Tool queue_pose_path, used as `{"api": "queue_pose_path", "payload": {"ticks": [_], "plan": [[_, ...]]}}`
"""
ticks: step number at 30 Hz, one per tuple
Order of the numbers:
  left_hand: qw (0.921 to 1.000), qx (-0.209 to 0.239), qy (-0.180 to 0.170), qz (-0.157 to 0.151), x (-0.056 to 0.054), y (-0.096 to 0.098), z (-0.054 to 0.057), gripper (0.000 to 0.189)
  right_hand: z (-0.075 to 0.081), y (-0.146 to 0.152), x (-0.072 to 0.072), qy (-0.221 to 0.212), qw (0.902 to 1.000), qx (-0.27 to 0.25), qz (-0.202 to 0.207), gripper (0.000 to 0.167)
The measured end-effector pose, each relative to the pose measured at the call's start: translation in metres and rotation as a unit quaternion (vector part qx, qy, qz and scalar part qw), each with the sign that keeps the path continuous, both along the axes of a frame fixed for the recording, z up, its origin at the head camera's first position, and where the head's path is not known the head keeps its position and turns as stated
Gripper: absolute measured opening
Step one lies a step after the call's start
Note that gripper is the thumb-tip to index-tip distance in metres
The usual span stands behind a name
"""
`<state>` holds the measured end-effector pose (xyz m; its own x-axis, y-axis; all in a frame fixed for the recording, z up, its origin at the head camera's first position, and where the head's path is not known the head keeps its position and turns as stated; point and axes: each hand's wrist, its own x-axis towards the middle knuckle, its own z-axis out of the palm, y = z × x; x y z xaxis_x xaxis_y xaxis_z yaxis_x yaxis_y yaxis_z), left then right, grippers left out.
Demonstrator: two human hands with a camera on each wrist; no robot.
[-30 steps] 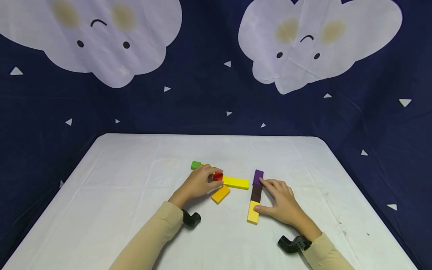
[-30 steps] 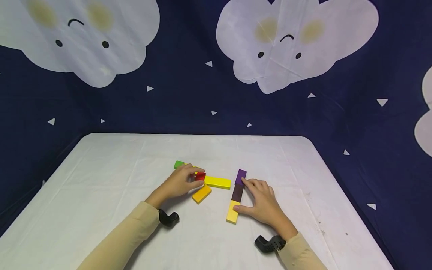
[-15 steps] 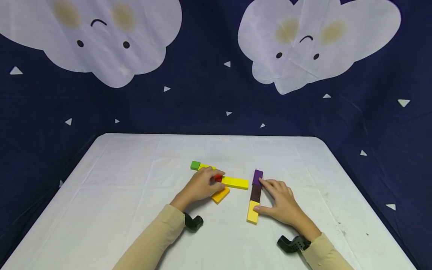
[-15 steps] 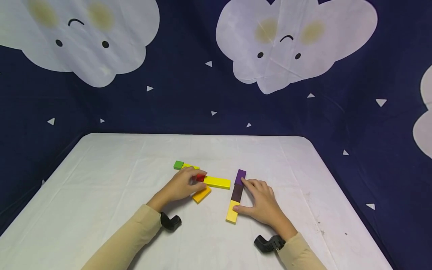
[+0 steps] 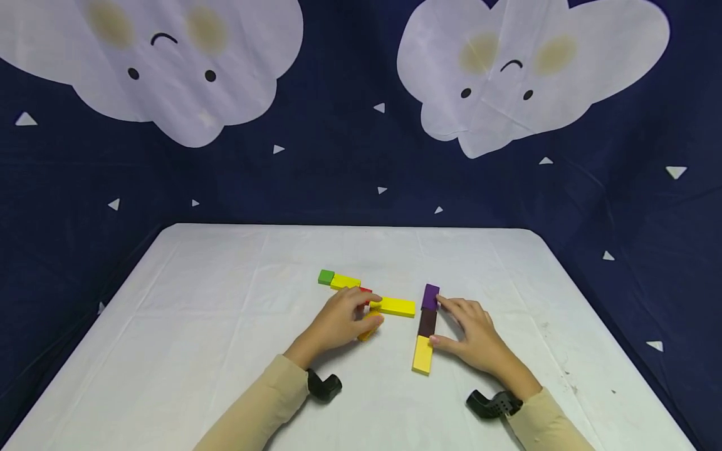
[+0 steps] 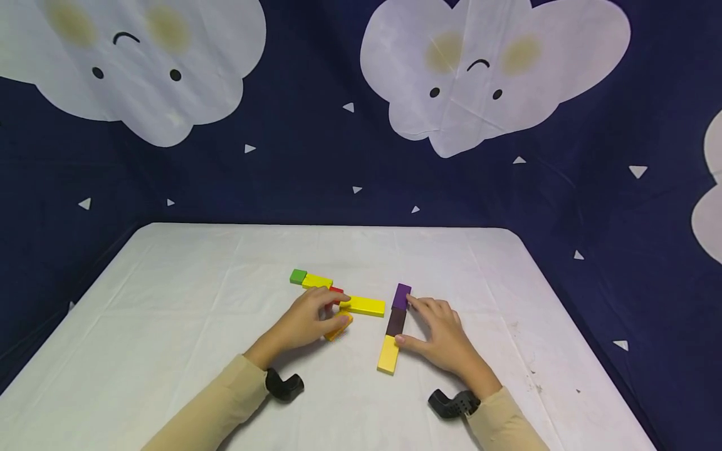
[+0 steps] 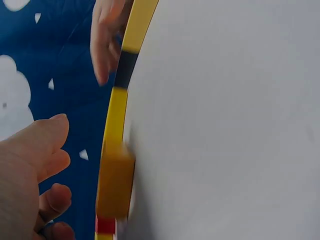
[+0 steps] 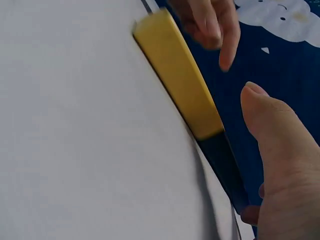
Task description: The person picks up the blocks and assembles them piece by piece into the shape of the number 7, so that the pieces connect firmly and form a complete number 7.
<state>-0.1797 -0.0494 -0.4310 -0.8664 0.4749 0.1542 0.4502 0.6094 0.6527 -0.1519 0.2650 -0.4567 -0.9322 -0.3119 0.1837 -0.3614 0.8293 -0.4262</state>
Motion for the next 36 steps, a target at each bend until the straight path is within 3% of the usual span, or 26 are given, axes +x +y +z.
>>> {"api": "queue_pose_path", "payload": {"ticks": [5, 11, 20, 26, 36], "plan": [[0.9987, -0.021, 0.034, -0.031, 0.017, 0.011, 0.004, 0.040, 0.001, 0.008, -0.007, 0.004, 0.9999, -0.016, 0.001, 0.079], [0.9953, -0.048, 0.031, -0.078, 0.032, 0.022, 0.004, 0.040, 0.003, 0.014, -0.020, 0.004, 0.9996, -0.029, 0.005, 0.073], [0.9900, -0.042, 0.035, -0.129, 0.044, 0.037, -0.001, 0.032, 0.008, 0.012, -0.041, 0.006, 0.9989, -0.042, 0.018, 0.066], [0.9853, -0.051, 0.059, -0.152, 0.052, 0.049, -0.005, 0.032, 0.014, 0.007, -0.052, 0.025, 0.9980, -0.042, 0.039, 0.059], [0.9824, -0.059, 0.059, -0.167, 0.056, 0.058, -0.010, 0.034, 0.031, -0.011, -0.067, -0.034, 0.9956, -0.018, 0.085, 0.058]]}}
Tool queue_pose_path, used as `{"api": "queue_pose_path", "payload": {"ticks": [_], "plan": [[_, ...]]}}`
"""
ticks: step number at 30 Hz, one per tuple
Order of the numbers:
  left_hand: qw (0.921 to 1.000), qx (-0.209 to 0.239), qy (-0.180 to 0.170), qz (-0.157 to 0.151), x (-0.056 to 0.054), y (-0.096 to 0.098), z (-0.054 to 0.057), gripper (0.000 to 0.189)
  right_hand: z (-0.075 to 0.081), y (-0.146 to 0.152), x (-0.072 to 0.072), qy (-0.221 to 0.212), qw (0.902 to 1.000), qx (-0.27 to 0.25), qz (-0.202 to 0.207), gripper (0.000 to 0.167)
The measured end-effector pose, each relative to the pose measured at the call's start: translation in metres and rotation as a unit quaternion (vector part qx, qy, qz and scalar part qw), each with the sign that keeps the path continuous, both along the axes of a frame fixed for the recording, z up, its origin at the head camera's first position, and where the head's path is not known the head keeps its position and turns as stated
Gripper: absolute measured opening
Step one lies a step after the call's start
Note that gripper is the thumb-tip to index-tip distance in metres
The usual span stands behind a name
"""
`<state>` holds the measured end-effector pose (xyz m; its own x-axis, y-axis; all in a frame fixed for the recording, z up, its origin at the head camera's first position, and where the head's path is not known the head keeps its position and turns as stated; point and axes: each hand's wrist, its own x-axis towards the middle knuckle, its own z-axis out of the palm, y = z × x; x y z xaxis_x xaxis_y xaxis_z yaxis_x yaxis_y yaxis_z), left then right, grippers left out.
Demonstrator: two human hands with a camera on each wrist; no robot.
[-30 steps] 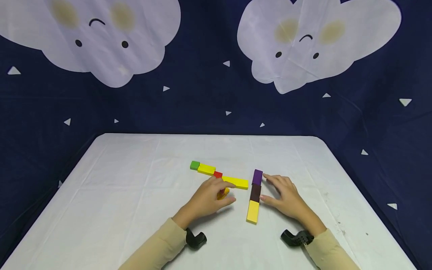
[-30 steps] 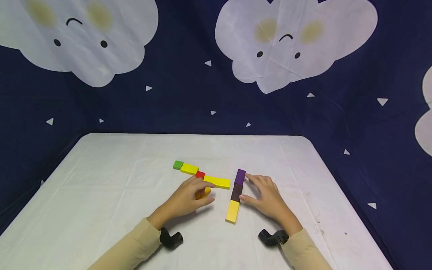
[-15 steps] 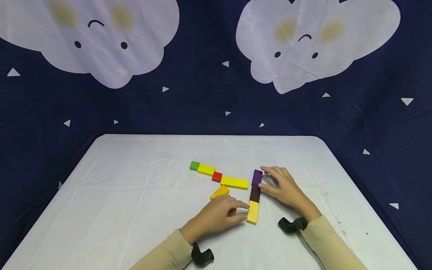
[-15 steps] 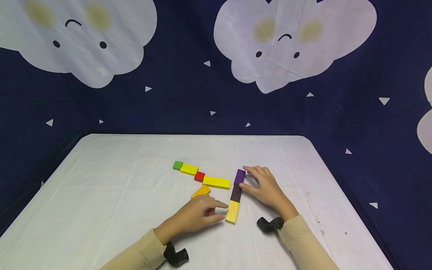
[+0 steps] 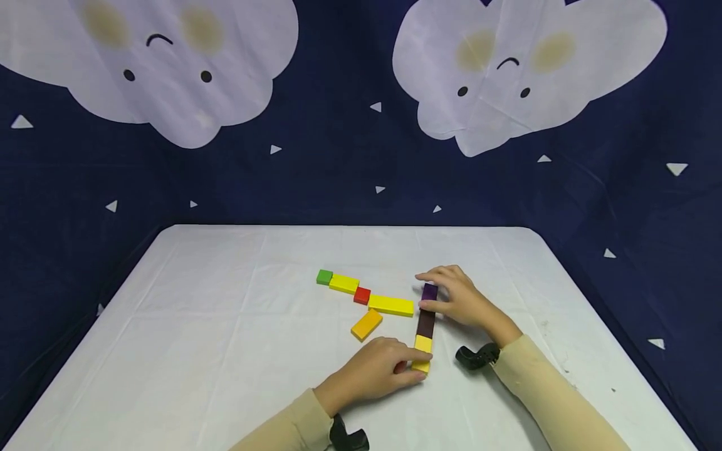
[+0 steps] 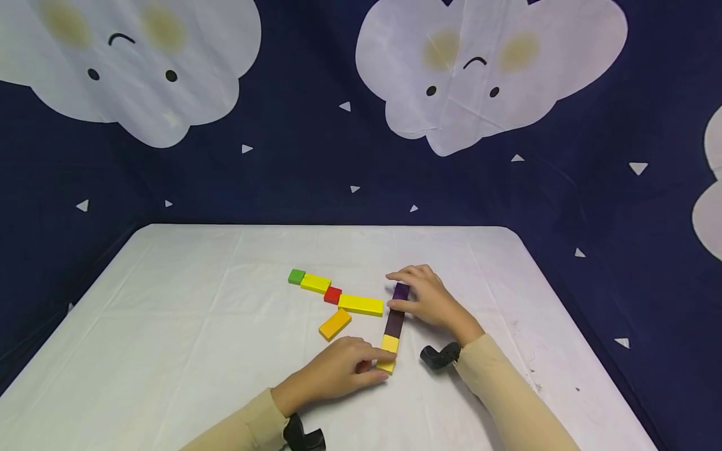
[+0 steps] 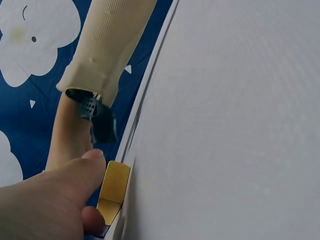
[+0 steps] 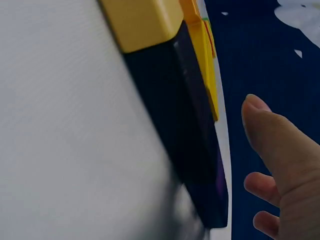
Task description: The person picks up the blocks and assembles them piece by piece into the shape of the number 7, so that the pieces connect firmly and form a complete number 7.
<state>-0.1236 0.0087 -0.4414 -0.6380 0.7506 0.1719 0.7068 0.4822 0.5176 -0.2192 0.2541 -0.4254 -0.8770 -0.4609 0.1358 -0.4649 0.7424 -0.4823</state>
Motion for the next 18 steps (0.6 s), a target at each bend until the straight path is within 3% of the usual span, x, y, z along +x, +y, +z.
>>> {"api": "queue_pose_path", "payload": {"ticks": [8, 18], "plan": [[1.0000, 0.009, 0.002, 0.000, -0.001, 0.000, -0.004, 0.032, 0.003, -0.013, -0.012, -0.024, 0.9985, 0.022, 0.044, 0.056], [1.0000, 0.002, 0.007, -0.004, -0.003, 0.003, -0.006, 0.030, -0.001, -0.021, -0.018, -0.066, 0.9958, 0.039, 0.050, 0.060]]}}
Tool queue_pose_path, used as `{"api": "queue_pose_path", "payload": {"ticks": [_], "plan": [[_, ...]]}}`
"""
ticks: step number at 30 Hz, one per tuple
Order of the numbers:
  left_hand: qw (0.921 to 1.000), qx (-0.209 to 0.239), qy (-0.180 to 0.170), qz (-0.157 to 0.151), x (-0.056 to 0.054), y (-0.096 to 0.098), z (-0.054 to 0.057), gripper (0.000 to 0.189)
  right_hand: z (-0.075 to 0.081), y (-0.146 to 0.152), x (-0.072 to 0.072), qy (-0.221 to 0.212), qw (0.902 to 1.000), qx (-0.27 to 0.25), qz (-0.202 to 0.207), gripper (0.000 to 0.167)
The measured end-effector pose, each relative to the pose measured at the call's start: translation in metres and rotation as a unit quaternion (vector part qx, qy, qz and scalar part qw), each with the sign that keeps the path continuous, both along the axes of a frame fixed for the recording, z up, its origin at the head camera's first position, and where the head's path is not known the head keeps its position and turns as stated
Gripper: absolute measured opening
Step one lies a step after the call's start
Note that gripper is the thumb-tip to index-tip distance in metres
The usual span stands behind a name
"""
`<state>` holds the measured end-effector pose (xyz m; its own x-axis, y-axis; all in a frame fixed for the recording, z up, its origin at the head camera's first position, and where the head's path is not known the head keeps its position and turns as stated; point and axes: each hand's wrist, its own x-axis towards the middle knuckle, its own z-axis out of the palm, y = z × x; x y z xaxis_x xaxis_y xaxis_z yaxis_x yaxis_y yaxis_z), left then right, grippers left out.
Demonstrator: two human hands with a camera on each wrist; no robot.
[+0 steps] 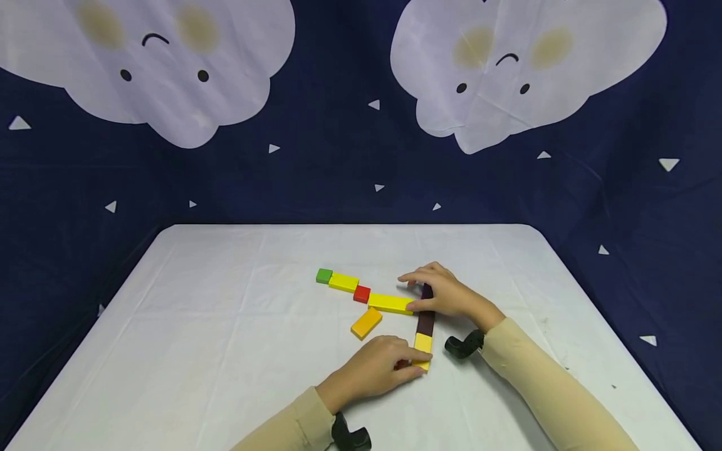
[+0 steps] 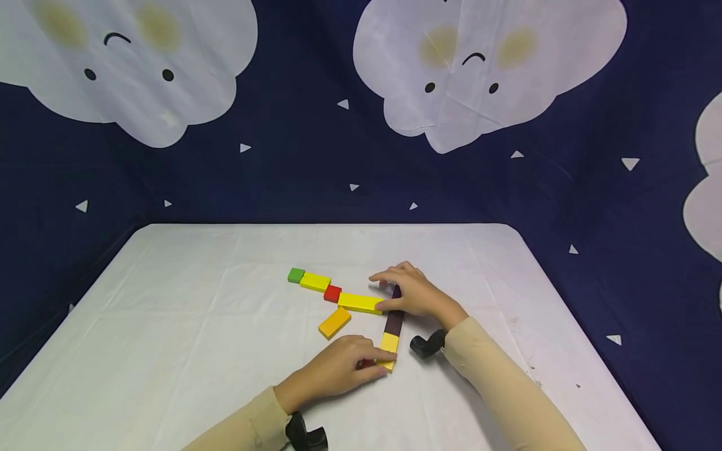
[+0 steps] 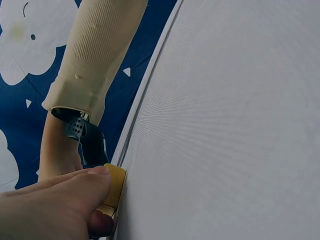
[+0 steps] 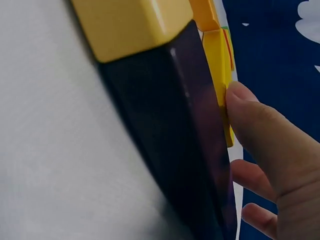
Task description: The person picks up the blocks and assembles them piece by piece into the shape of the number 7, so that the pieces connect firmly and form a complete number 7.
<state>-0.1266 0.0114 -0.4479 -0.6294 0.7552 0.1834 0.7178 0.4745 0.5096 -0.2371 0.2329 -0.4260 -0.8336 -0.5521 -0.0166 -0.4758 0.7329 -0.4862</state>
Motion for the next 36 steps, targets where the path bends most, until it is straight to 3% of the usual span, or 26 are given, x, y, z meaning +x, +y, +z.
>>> {"api": "queue_pose_path", "payload": {"ticks": [7, 22, 30, 36], "plan": [[0.9998, 0.009, 0.016, -0.003, 0.000, 0.000, -0.001, 0.030, 0.002, -0.007, 0.000, -0.018, 0.9996, 0.006, 0.019, 0.063], [0.9996, 0.025, 0.015, -0.003, 0.001, -0.001, -0.002, 0.029, 0.013, -0.010, -0.010, -0.020, 0.9975, 0.065, 0.019, 0.049], [0.9994, 0.026, 0.022, 0.001, 0.001, 0.000, -0.004, 0.029, 0.020, -0.013, -0.019, -0.016, 0.9943, 0.103, 0.023, 0.053], [0.9996, 0.025, 0.017, 0.001, 0.000, 0.000, -0.005, 0.029, 0.023, -0.020, -0.024, -0.022, 0.9896, 0.134, 0.049, 0.059]]}}
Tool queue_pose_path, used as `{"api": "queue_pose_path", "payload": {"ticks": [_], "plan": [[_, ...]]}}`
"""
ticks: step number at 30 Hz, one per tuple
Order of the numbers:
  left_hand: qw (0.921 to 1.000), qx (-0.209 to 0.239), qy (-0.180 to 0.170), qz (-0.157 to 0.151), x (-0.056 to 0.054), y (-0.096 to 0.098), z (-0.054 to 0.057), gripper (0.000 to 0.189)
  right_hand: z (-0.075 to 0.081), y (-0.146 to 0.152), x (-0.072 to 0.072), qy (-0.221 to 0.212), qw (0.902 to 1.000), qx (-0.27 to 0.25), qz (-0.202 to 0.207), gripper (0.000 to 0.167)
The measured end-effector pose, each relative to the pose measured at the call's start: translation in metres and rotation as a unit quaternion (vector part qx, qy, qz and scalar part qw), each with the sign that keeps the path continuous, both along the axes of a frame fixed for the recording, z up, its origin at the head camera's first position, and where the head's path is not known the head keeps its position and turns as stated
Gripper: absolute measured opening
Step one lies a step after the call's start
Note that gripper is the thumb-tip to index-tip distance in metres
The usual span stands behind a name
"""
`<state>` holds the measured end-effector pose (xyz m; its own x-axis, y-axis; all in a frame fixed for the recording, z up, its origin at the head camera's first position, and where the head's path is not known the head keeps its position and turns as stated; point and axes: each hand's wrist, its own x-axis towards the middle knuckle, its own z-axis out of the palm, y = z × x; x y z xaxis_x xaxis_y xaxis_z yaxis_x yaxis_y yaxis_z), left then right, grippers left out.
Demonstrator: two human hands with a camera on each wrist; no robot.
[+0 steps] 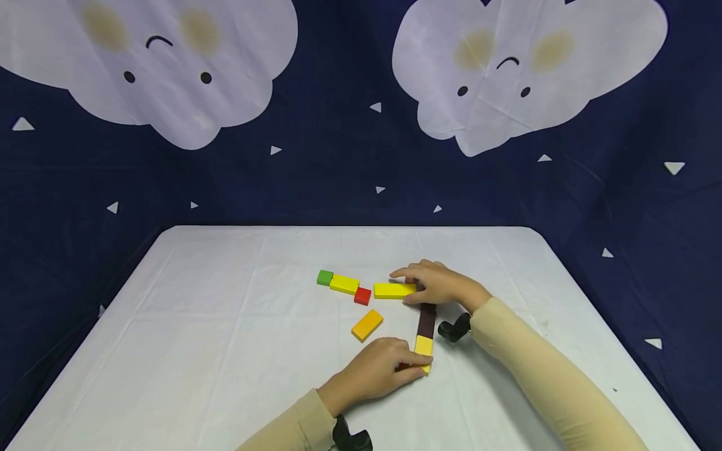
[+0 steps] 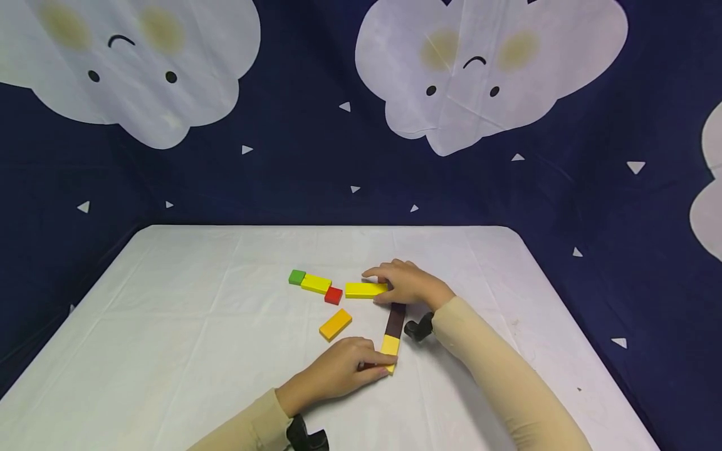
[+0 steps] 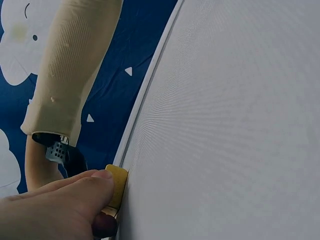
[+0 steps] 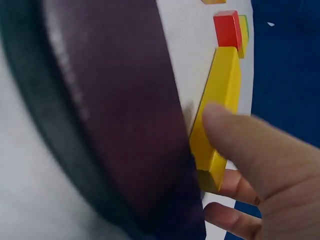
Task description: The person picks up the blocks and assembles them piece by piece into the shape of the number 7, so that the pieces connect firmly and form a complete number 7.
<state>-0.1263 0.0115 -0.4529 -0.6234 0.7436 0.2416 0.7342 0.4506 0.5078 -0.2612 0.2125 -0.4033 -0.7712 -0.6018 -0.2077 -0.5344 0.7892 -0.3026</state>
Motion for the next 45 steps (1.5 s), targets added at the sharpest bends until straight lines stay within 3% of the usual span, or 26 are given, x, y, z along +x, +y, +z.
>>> {"api": "queue_pose_path", "payload": {"ticks": [6, 15, 23, 32, 45], "plan": [[0.9999, 0.008, 0.012, -0.003, 0.000, 0.000, 0.000, 0.029, 0.002, -0.006, -0.004, -0.001, 0.9997, 0.023, 0.012, 0.061], [0.9999, 0.009, 0.013, -0.002, -0.001, 0.001, -0.001, 0.028, 0.007, -0.016, -0.008, -0.030, 0.9968, 0.064, -0.037, 0.068], [0.9999, 0.009, 0.007, -0.002, -0.001, 0.001, -0.001, 0.028, 0.011, -0.017, -0.013, -0.058, 0.9948, 0.066, -0.053, 0.079], [1.0000, 0.010, -0.001, -0.002, -0.002, 0.000, -0.001, 0.029, 0.009, -0.015, -0.016, -0.095, 0.9912, 0.055, -0.075, 0.107], [0.9999, 0.009, -0.005, -0.002, 0.000, 0.000, 0.000, 0.028, 0.003, -0.018, -0.018, -0.078, 0.9935, 0.034, -0.076, 0.106]]}}
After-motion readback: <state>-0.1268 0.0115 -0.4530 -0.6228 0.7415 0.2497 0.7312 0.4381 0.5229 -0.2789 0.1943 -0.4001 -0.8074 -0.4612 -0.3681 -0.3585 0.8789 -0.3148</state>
